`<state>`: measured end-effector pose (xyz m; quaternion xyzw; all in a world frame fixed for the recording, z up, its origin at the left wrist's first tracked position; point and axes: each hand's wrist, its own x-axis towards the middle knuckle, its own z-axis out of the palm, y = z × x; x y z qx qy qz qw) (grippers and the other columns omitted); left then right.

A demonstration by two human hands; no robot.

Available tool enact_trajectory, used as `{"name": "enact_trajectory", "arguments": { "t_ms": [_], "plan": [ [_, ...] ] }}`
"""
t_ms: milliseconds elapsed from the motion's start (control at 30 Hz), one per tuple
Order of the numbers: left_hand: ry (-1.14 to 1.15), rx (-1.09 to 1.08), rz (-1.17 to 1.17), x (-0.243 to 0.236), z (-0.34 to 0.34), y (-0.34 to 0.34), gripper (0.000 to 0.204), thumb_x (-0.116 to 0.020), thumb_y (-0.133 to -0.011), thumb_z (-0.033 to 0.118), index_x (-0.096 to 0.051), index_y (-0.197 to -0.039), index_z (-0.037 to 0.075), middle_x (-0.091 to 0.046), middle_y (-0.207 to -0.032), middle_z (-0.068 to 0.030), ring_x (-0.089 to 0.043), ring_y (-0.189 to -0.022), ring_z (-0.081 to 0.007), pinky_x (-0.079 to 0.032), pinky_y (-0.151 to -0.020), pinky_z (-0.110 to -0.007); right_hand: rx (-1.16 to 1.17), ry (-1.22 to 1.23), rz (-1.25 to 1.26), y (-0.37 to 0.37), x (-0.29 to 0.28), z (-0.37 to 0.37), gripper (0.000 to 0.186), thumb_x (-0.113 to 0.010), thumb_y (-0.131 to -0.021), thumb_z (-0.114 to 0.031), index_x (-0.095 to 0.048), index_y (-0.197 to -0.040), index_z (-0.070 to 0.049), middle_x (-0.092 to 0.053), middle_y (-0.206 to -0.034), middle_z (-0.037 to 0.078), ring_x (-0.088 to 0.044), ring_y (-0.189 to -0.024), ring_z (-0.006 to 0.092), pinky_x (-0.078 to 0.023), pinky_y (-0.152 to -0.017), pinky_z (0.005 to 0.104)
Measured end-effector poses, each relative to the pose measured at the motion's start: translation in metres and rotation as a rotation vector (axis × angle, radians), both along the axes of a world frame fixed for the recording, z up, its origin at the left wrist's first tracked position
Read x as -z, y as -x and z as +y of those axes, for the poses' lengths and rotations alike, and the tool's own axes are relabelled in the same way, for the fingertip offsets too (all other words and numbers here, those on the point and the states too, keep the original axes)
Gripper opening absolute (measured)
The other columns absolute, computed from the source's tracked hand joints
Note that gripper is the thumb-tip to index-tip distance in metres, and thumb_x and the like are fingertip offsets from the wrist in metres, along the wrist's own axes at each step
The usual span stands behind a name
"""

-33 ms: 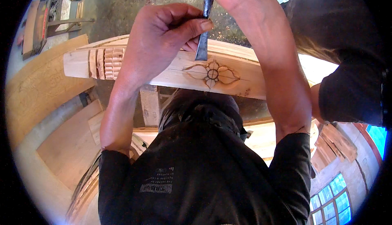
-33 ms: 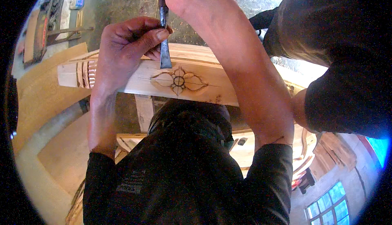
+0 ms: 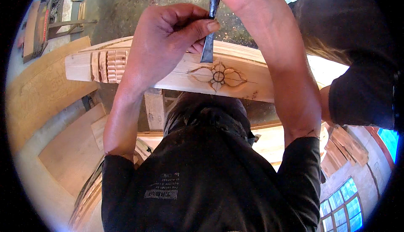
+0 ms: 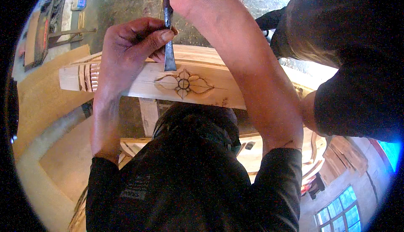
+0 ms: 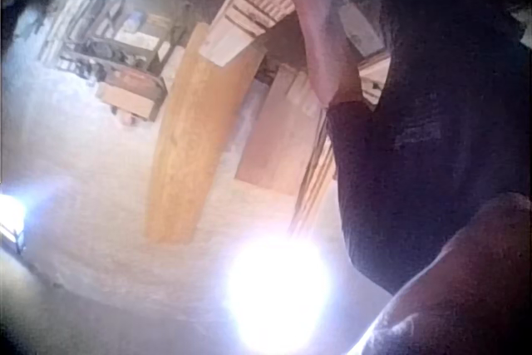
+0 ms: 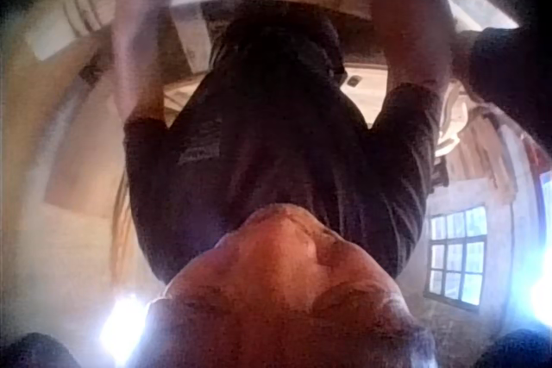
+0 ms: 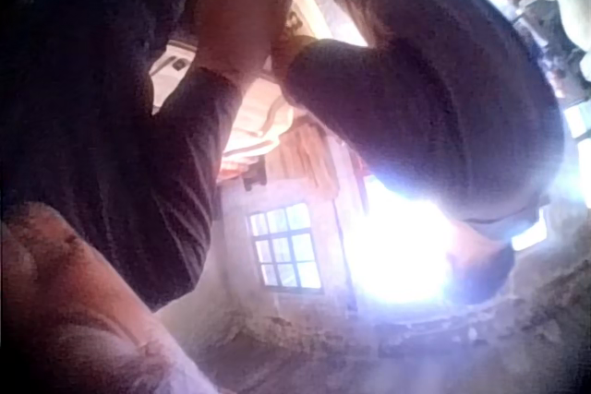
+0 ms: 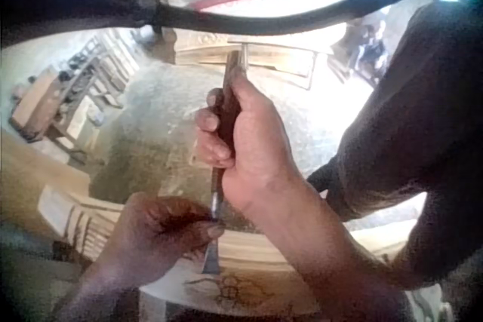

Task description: The person carves a flower design into a piece of wood using a chisel and a wooden mallet. They tap the chisel to remove small chips of wood and periodically blow away the dust to see the pattern.

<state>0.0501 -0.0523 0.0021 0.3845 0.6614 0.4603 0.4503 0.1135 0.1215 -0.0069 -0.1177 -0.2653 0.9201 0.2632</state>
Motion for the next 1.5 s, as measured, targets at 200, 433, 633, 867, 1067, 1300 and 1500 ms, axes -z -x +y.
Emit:
{"name": "enact_trajectory", "arguments": {
  "t_ms": [200,433,633,867,1067,1300,1500],
  "plan": [
    [0.023,0.08,0.105,0.002,0.002,-0.005,0.02,-0.067,-0.103,0.018,-0.072,-0.103,-0.002,-0.071,-0.081,-0.0032,-0.066,-0.073,-0.0076,-0.053,-0.063,-0.025,0.056,-0.036,-0.023,-0.008,-0.007,-0.004,0.041,-0.044,-0.11,-0.042,-0.053,-0.085,-0.012,-0.051,-0.064,-0.001,-0.034,-0.045,0.0096,-0.026,-0.043,0.0254],
    [0.032,0.078,0.218,-0.003,0.005,-0.001,0.016,-0.067,-0.102,0.014,-0.069,-0.099,-0.002,-0.071,-0.078,-0.0039,-0.066,-0.07,-0.0085,-0.053,-0.065,-0.025,0.039,-0.092,-0.038,-0.003,-0.013,-0.009,0.042,-0.044,-0.111,-0.044,-0.053,-0.085,-0.011,-0.049,-0.062,-0.003,-0.033,-0.045,0.0086,-0.026,-0.044,0.0253],
    [0.079,0.043,0.266,-0.005,-0.001,-0.003,0.014,-0.067,-0.101,0.011,-0.07,-0.099,-0.002,-0.071,-0.078,-0.0041,-0.067,-0.071,-0.0082,-0.054,-0.065,-0.025,-0.04,-0.104,-0.024,0.001,-0.014,-0.01,0.043,-0.047,-0.11,-0.046,-0.05,-0.085,-0.012,-0.048,-0.064,-0.002,-0.034,-0.048,0.008,-0.026,-0.045,0.0244],
    [0.061,-0.002,0.246,-0.002,-0.003,-0.003,0.014,-0.068,-0.101,0.014,-0.071,-0.101,-0.001,-0.071,-0.076,-0.0046,-0.066,-0.068,-0.007,-0.051,-0.06,-0.022,-0.024,-0.122,-0.113,0.011,-0.008,-0.013,0.042,-0.047,-0.11,-0.048,-0.048,-0.085,-0.013,-0.048,-0.067,-0.003,-0.035,-0.053,0.007,-0.026,-0.047,0.0226],
    [0.033,-0.143,0.133,-0.005,0.003,-0.011,0.02,-0.068,-0.102,0.017,-0.068,-0.112,0.0,-0.07,-0.074,-0.005,-0.065,-0.066,-0.007,-0.05,-0.058,-0.023,-0.096,-0.037,-0.108,0.004,-0.022,-0.018,0.039,-0.046,-0.111,-0.044,-0.047,-0.087,-0.013,-0.047,-0.068,-0.004,-0.035,-0.053,0.0069,-0.026,-0.047,0.0224],
    [0.0,-0.087,0.149,-0.008,0.005,-0.011,0.021,-0.067,-0.103,0.018,-0.065,-0.115,0.0,-0.07,-0.075,-0.0047,-0.065,-0.067,-0.0071,-0.05,-0.059,-0.023,-0.033,-0.099,-0.081,0.008,-0.02,-0.022,0.037,-0.046,-0.111,-0.041,-0.045,-0.087,-0.013,-0.046,-0.068,-0.003,-0.033,-0.051,0.0083,-0.028,-0.048,0.0245],
    [-0.011,-0.083,0.157,-0.001,0.0,-0.008,0.019,-0.065,-0.103,0.017,-0.065,-0.113,0.001,-0.07,-0.076,-0.0042,-0.065,-0.067,-0.0072,-0.05,-0.058,-0.023,-0.076,-0.039,-0.084,0.012,-0.014,-0.022,0.036,-0.046,-0.112,-0.04,-0.044,-0.087,-0.013,-0.045,-0.067,-0.003,-0.032,-0.05,0.0084,-0.027,-0.048,0.0247]
  ]
}}
